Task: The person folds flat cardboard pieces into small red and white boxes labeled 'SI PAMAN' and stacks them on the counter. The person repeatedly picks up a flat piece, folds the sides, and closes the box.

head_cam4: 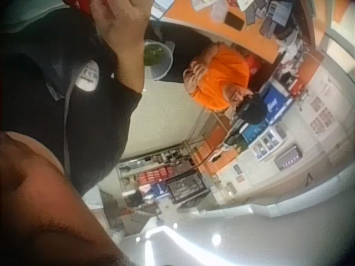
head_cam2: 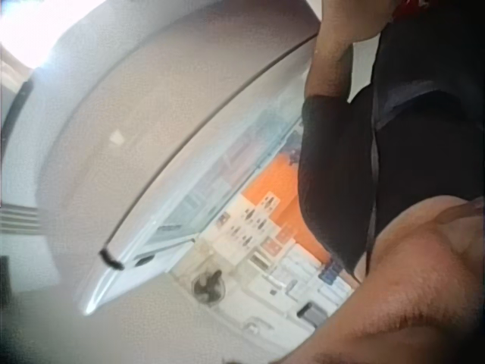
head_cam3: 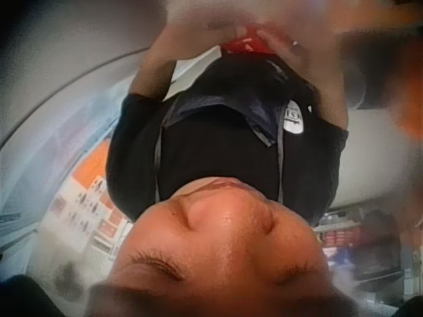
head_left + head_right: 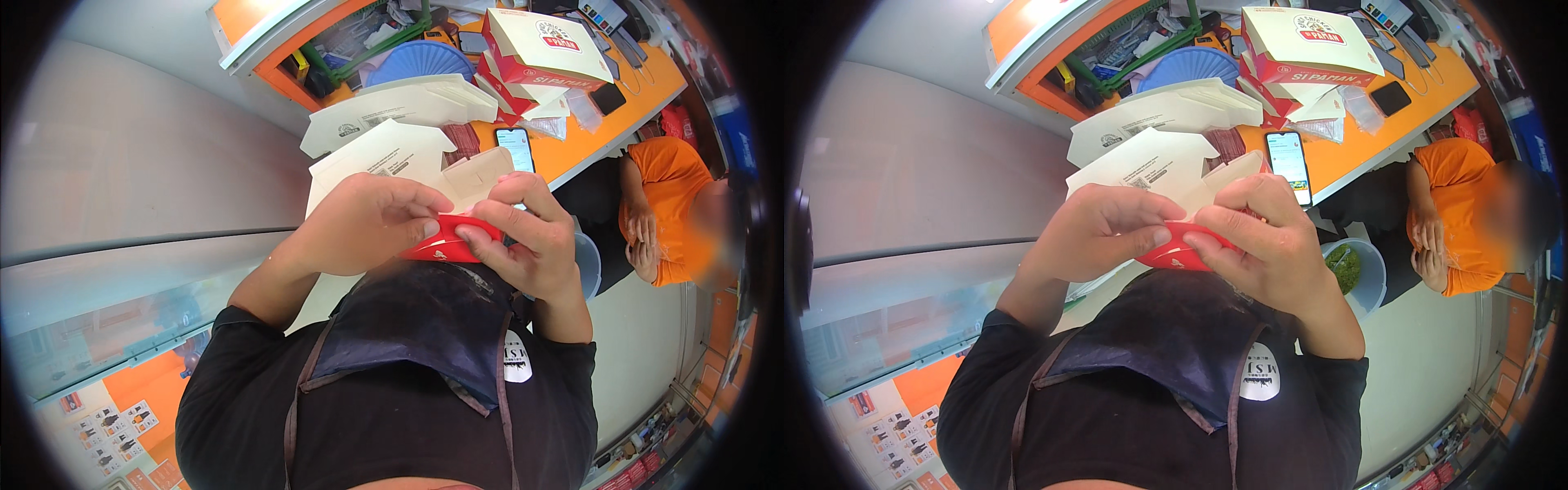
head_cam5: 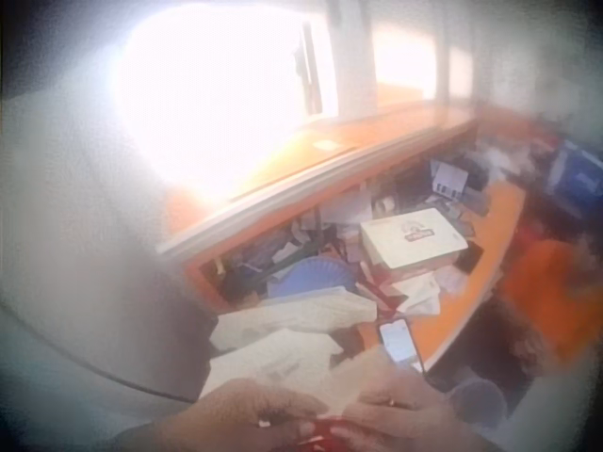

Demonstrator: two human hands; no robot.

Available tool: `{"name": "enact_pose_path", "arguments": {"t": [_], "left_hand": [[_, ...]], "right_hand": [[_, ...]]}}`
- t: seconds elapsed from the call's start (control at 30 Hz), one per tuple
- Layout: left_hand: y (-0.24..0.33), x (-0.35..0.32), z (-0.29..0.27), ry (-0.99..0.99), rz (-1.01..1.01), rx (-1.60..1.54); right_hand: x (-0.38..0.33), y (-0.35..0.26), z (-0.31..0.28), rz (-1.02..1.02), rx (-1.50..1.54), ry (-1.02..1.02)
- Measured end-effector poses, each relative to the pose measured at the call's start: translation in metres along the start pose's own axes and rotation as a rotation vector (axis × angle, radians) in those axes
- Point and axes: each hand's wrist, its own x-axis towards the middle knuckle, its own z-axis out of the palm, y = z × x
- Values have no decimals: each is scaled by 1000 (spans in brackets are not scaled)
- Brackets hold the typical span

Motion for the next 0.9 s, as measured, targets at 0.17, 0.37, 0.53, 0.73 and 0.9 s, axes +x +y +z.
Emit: {"name": "enact_pose_path", "arguments": {"t": [0.17,0.37,0.53,0.73,0.9], "left_hand": [[9,0,-1,-36,167,190],[10,-6,-3,-9,270,282],[23,-26,-23,159,411,779],[7,-43,-40,146,213,507],[-2,-40,-37,228,356,573]], "right_hand": [[6,-8,-11,-39,-50,-126],[16,-15,-19,-55,-60,-325],[10,-10,-16,79,78,-163],[1,-2,-6,368,64,89],[15,-8,-9,270,93,-104]]}}
